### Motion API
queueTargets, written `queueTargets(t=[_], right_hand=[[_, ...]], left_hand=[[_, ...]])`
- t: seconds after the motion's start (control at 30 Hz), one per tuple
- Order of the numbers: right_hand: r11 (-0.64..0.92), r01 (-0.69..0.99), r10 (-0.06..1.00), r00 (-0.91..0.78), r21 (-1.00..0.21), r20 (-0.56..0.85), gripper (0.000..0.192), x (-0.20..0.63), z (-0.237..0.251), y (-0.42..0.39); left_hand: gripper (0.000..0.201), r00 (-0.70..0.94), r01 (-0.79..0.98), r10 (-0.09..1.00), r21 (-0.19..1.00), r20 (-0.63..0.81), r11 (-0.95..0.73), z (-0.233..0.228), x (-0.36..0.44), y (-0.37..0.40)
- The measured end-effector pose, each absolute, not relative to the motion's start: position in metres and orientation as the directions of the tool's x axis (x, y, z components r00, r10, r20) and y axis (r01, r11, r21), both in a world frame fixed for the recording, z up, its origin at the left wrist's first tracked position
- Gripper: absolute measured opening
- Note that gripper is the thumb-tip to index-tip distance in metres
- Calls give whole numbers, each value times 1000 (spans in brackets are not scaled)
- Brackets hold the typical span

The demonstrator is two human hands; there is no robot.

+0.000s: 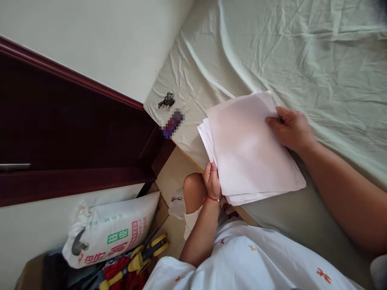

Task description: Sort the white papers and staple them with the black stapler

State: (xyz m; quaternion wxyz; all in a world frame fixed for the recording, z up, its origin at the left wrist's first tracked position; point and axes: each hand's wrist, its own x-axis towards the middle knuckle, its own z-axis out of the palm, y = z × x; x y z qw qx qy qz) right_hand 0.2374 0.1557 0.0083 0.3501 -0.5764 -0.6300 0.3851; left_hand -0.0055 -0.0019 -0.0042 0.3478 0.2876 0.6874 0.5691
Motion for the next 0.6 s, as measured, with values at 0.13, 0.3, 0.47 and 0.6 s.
queueTargets(t=[0.13,0.3,0.47,0.6], right_hand=[[55,463,993,-118,-884,0,24,237,10,154],[9,373,996,-82,-928,-24,8,235,7,152],[-15,289,994,-102,-957,-46,6,232,5,151],[-12,284,993,-108,-959,-44,6,230,3,151]], left_hand=[[54,-635,15,762,985,-123,171,-9,-5,-1],[51,-640,20,755,980,-138,196,-15,-8,-4],[45,-652,36,742,972,-155,234,-17,-11,-7],[46,-645,19,750,977,-151,213,-11,-9,-6]])
